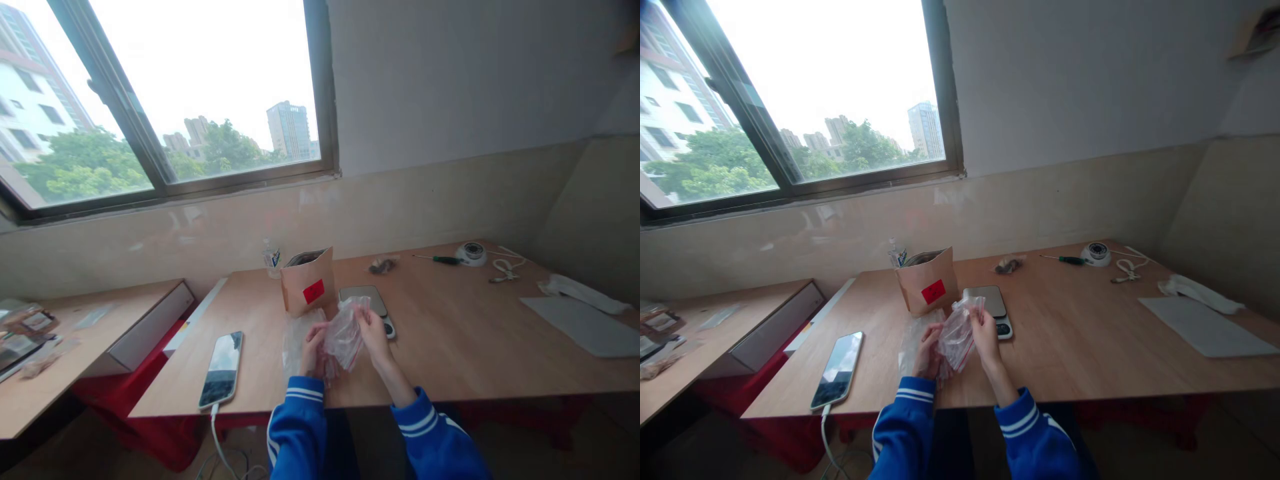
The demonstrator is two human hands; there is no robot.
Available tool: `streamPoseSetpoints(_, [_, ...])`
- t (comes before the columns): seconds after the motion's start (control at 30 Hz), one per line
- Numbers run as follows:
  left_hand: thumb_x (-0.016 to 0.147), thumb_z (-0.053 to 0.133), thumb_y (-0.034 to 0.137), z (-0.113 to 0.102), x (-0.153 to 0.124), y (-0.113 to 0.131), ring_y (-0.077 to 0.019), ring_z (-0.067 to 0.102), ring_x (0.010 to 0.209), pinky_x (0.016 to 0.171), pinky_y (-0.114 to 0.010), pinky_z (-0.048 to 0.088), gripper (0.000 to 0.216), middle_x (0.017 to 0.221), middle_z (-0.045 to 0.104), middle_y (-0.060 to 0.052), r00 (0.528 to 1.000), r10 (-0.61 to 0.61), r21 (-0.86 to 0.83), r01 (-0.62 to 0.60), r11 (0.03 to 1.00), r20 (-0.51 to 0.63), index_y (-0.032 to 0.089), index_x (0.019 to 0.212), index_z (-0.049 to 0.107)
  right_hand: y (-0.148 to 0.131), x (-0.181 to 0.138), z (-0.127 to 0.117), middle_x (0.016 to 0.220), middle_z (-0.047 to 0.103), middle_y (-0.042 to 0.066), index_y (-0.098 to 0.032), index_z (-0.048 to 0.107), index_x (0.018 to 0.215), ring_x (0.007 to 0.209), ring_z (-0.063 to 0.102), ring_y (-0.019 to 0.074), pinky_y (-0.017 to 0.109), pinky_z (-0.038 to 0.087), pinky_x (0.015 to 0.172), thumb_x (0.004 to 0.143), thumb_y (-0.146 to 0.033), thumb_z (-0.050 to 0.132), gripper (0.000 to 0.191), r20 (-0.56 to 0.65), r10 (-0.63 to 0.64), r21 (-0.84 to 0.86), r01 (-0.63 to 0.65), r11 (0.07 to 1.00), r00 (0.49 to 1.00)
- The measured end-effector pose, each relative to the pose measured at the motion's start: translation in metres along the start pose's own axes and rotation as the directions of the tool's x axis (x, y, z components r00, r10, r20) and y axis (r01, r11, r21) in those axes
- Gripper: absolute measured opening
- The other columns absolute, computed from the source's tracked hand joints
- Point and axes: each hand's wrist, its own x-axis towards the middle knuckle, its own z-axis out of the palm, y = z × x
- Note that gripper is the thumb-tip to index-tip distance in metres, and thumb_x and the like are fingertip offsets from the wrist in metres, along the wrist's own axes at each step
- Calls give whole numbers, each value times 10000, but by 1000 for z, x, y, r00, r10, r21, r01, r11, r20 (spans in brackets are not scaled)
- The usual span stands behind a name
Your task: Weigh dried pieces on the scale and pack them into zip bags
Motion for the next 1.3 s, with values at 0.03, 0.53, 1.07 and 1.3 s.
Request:
streamPoseSetpoints(0.03, [638,684,345,1,-1,1,-68,485,450,385,-185,349,238,730,641,4,1000,-12,30,12,999,18,198,811,613,-3,2,-4,635,624,33,-135,635,867,517,530,150,256,418,475,676,-685,553,588,-8,-4,-14,4,1000,1000])
streamPoseSetpoints(0.53, [708,655,476,49,-3,20,-153,580,733,683,-246,450,339,793,646,-42,976,169,492,-217,843,139,154,810,630,-10,-5,-22,677,657,44,-205,612,828,644,618,200,262,408,577,840,-606,379,464,110,-121,-523,161,837,987])
streamPoseSetpoints(1.07, [847,468,416,-9,3,76,-220,620,770,704,-307,438,285,832,660,-55,899,435,944,-97,317,-54,212,1016,575,-18,30,-65,528,534,-11,-177,596,921,415,493,135,234,373,432,884,-540,298,472,64,-204,-516,207,831,977])
streamPoseSetpoints(1.3, [884,415,346,-9,-10,53,-286,465,1203,974,-449,381,454,1322,491,-137,751,627,976,-118,-184,209,179,1305,440,35,146,-121,1129,575,146,-145,632,981,1104,512,252,418,403,950,791,-205,356,340,179,-533,-797,439,415,827])
